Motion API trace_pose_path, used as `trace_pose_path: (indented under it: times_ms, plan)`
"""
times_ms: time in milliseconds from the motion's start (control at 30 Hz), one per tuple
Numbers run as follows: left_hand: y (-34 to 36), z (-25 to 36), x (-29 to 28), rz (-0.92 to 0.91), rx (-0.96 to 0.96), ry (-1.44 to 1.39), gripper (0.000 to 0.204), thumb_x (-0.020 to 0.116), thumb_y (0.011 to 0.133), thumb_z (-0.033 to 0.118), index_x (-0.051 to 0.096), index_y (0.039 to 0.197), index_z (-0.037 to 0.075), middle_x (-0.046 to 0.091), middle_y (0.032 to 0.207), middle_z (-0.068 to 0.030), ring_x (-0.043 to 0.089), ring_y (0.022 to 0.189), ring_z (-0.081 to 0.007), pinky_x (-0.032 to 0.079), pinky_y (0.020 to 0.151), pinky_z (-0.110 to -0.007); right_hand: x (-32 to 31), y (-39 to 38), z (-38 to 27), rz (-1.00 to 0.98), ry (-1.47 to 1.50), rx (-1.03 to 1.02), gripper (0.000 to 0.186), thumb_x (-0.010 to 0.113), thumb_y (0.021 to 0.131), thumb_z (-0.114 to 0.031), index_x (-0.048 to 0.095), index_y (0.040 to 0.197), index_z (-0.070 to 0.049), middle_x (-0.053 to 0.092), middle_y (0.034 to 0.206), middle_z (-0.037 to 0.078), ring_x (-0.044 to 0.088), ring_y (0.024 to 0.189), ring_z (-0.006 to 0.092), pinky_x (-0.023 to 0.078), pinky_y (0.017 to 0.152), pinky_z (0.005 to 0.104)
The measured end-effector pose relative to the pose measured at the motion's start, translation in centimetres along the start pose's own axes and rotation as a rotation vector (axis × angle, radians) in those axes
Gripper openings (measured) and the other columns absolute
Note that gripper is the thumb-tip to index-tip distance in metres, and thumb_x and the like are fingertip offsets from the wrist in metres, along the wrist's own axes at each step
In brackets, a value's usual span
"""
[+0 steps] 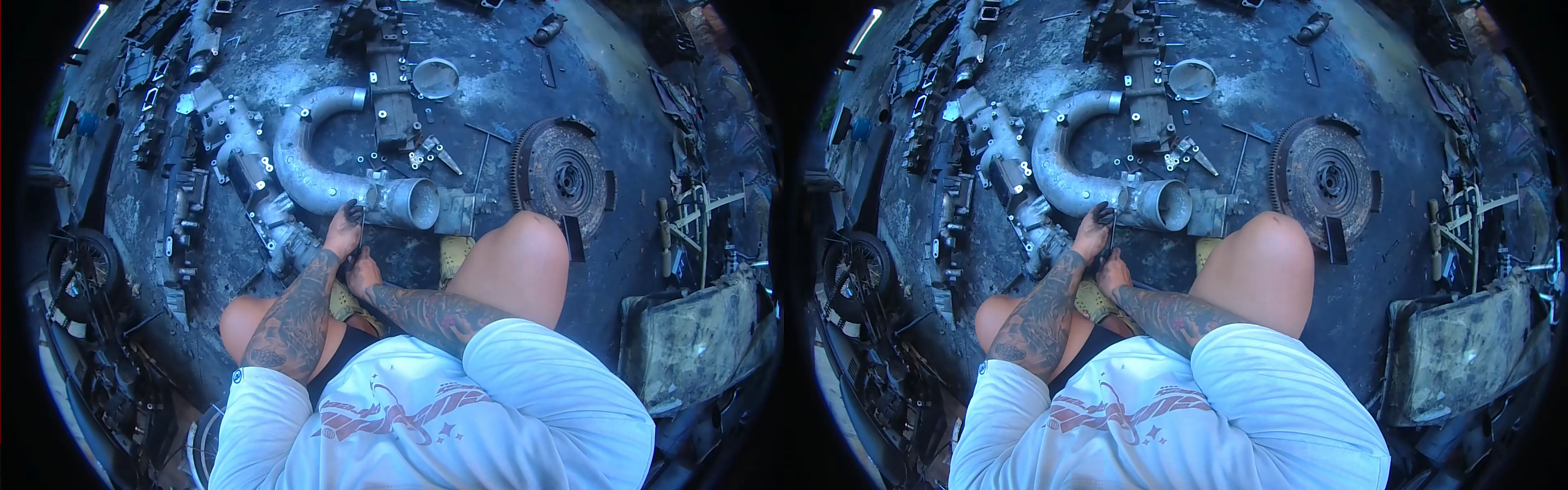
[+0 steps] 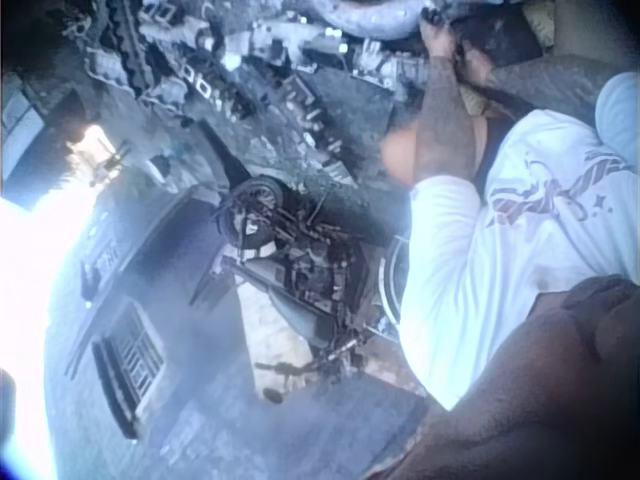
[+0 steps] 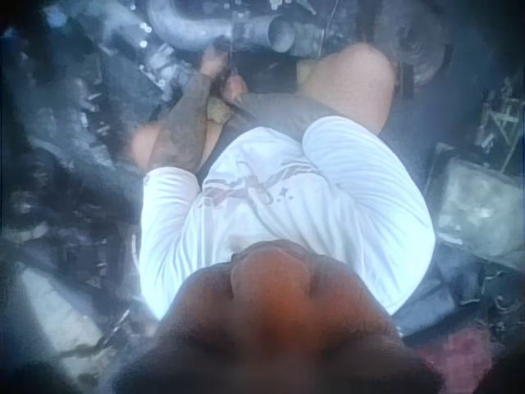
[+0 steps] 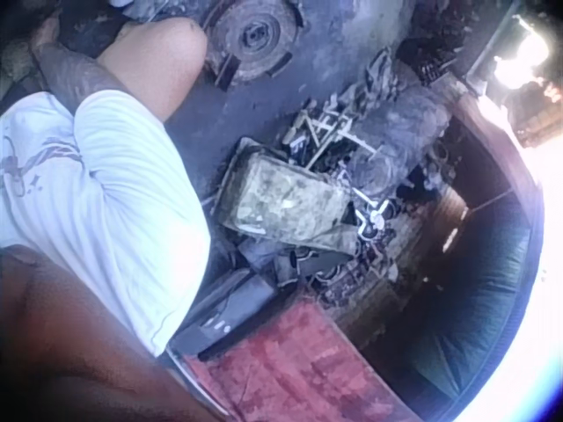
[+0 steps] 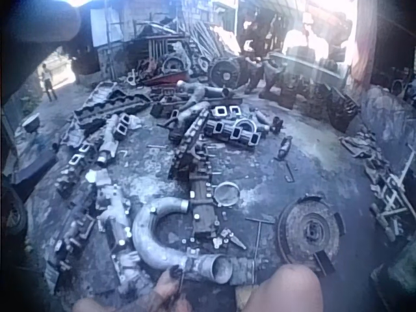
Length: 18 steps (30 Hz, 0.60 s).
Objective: Dismantling and repairing automotive engine manifold and intake components.
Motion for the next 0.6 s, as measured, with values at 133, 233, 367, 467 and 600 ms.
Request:
trace_pose_path:
  times_ms: [133,233,367,467,600]
  plan:
    - [0.7,1.3,-0.3,0.039,0.064,0.099,0.059,0.043,0.072,-0.012,0.038,0.130,-0.003,0.051,0.123,-0.0137,0.053,0.106,-0.0217,0.041,0.090,-0.026,0.1,1.3,-0.4,0.034,0.077,-0.003,0.038,0.043,0.089,-0.024,0.037,0.112,0.006,0.056,0.100,0.031,0.054,0.096,0.0445,0.044,0.081,0.0466]
    - [1.3,0.8,-0.6,0.047,-0.006,0.187,0.059,0.039,0.069,-0.014,0.041,0.127,-0.006,0.054,0.119,-0.0157,0.053,0.108,-0.0228,0.039,0.094,-0.027,1.3,2.5,0.3,0.001,0.073,0.006,0.041,0.042,0.089,-0.025,0.035,0.116,0.005,0.056,0.102,0.030,0.054,0.098,0.0430,0.044,0.082,0.0452]
    - [2.0,0.2,-0.7,-0.036,-0.023,0.019,0.054,0.038,0.068,-0.015,0.045,0.121,-0.010,0.055,0.116,-0.0190,0.053,0.110,-0.0234,0.040,0.095,-0.028,3.3,4.3,1.7,-0.054,0.061,0.047,0.043,0.042,0.087,-0.024,0.036,0.120,0.004,0.057,0.105,0.026,0.055,0.100,0.0383,0.044,0.084,0.0404]
    - [2.3,0.3,-0.6,-0.048,-0.049,-0.080,0.052,0.038,0.067,-0.015,0.047,0.118,-0.011,0.056,0.115,-0.0194,0.054,0.108,-0.0235,0.040,0.094,-0.028,3.5,5.3,1.2,0.007,0.014,-0.122,0.035,0.042,0.087,-0.022,0.048,0.112,0.002,0.059,0.104,0.023,0.055,0.102,0.0351,0.044,0.086,0.0383]
    - [1.9,2.0,-0.2,-0.095,-0.036,0.199,0.051,0.041,0.067,-0.012,0.049,0.117,-0.010,0.060,0.110,-0.0207,0.059,0.103,-0.0247,0.043,0.090,-0.028,3.2,6.1,0.5,-0.051,-0.038,-0.229,0.029,0.041,0.087,-0.020,0.056,0.100,0.001,0.060,0.101,0.021,0.056,0.100,0.0336,0.046,0.084,0.0372]
Point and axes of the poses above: each hand's wrist, its own y-axis towards the middle knuckle, its own x-axis out of the palm, z = x × y, the point moved 6 cm from there along y, towards the middle knuckle
